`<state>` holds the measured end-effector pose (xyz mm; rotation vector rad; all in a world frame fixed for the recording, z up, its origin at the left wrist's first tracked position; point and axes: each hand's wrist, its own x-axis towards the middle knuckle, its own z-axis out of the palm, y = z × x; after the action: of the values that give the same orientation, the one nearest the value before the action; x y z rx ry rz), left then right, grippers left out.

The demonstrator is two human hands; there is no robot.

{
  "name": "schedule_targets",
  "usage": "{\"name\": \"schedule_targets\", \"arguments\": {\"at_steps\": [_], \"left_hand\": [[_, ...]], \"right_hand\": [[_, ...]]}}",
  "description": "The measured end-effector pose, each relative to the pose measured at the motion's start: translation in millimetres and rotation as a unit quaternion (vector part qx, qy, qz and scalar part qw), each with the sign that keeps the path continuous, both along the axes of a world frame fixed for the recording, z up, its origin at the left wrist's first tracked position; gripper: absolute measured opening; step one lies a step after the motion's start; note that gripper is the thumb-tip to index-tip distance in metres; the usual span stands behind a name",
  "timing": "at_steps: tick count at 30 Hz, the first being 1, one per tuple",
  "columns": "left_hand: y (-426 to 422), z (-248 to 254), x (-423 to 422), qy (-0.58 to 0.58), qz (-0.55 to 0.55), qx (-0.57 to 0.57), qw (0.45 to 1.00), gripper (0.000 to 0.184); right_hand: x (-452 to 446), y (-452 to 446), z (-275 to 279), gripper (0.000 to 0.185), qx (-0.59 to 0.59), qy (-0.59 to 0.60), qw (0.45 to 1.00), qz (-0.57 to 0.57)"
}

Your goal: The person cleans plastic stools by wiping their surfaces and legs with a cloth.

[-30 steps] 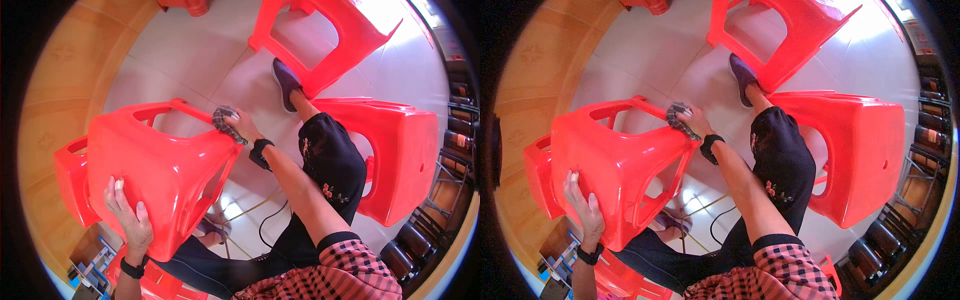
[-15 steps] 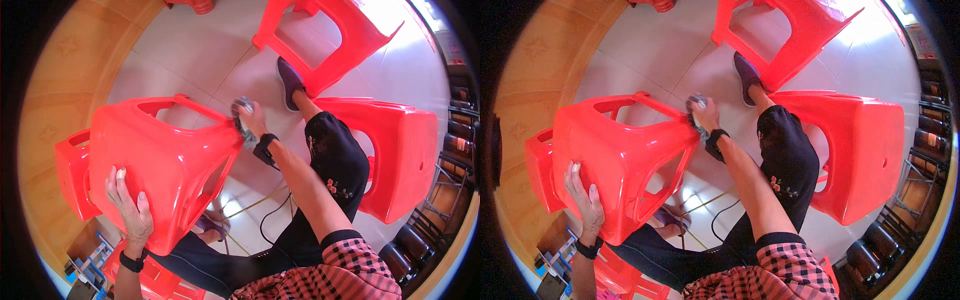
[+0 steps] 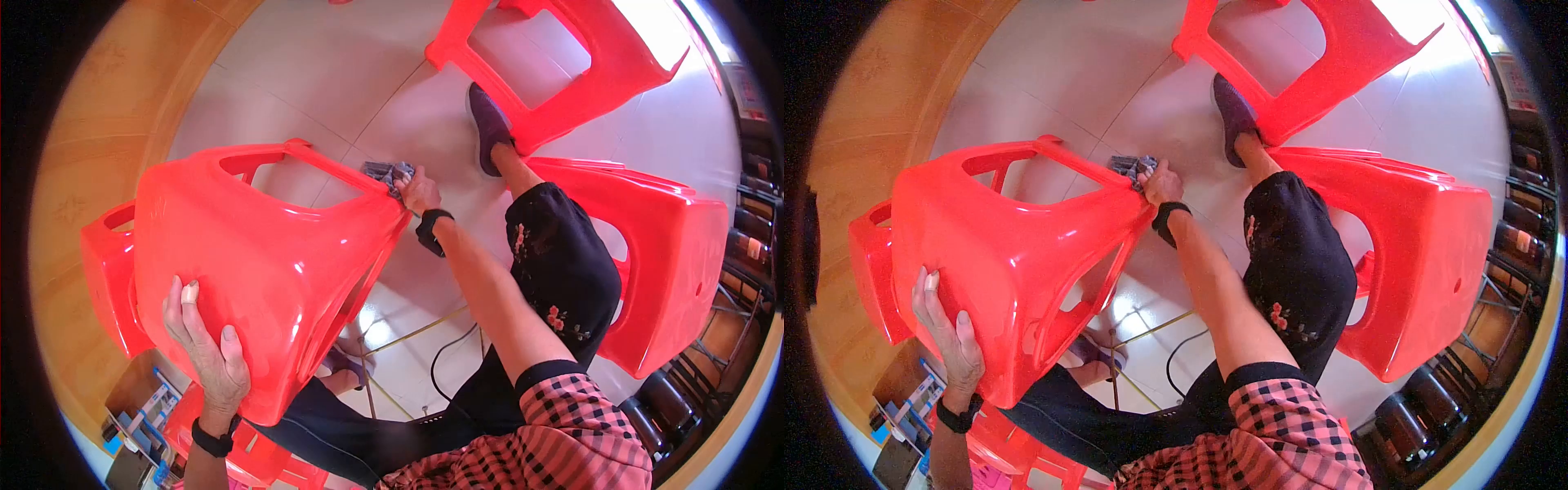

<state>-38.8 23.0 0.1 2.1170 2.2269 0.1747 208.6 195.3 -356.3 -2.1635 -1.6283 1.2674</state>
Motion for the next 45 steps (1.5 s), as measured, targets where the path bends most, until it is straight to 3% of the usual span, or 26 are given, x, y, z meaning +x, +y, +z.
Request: {"name": "schedule_targets", "arguments": {"at_steps": [4, 8, 10, 11, 14, 16, 18, 19, 20, 22, 27, 30, 32, 35, 45], "left_hand": [[3, 0, 1, -0.002, -0.004, 0.01, 1.0, 0.057], [5, 1, 5, 0.023, 0.003, 0.009, 1.0, 0.055], [7, 1, 6, 0.017, 0.001, 0.017, 1.0, 0.054], [8, 0, 6, 0.013, 0.0, 0.02, 1.0, 0.054], [9, -3, 5, 0.018, -0.006, 0.037, 0.999, 0.053], [10, -4, 6, 0.019, -0.008, 0.046, 0.999, 0.053], [12, -6, 5, 0.021, -0.012, 0.06, 0.998, 0.053], [14, -8, 5, 0.003, -0.01, 0.067, 0.998, 0.053], [15, -9, 5, -0.015, -0.009, 0.076, 0.997, 0.053], [16, -10, 6, -0.014, -0.01, 0.092, 0.996, 0.053], [17, -20, 0, -0.021, -0.016, 0.126, 0.992, 0.052], [18, -28, -6, -0.025, -0.023, 0.15, 0.988, 0.051], [18, -33, -11, -0.004, -0.023, 0.155, 0.988, 0.051], [17, -32, -13, -0.004, -0.021, 0.146, 0.989, 0.051], [12, -29, -17, -0.028, 0.012, 0.086, 0.996, 0.053]], "right_hand": [[1, 13, -3, 0.053, -0.022, -0.017, 0.997, 0.066], [7, 0, 10, 0.052, -0.008, 0.016, 0.999, 0.051], [5, -17, 7, 0.052, -0.002, 0.009, 0.998, -0.065], [5, -30, 5, 0.052, 0.003, 0.009, 0.998, -0.065], [5, -63, -3, 0.072, 0.055, 0.138, 0.968, -0.201], [-1, -75, 1, 0.073, -0.091, 0.188, 0.934, -0.289], [-9, -88, 11, 0.073, -0.069, 0.187, 0.935, -0.294], [-12, -92, 21, 0.072, -0.049, 0.187, 0.934, -0.299], [-15, -89, 87, 0.066, -0.056, 0.168, 0.93, -0.323], [-17, -94, 146, 0.06, -0.017, 0.23, 0.914, -0.334], [-27, -96, 186, 0.05, 0.163, 0.278, 0.913, -0.251], [-28, -104, 253, 0.043, 0.183, 0.338, 0.909, -0.159], [-33, -103, 262, 0.041, 0.196, 0.349, 0.905, -0.143], [-38, -83, 225, 0.043, 0.216, 0.319, 0.914, -0.127], [-17, -52, 82, 0.064, 0.026, 0.163, 0.978, -0.128]]}}
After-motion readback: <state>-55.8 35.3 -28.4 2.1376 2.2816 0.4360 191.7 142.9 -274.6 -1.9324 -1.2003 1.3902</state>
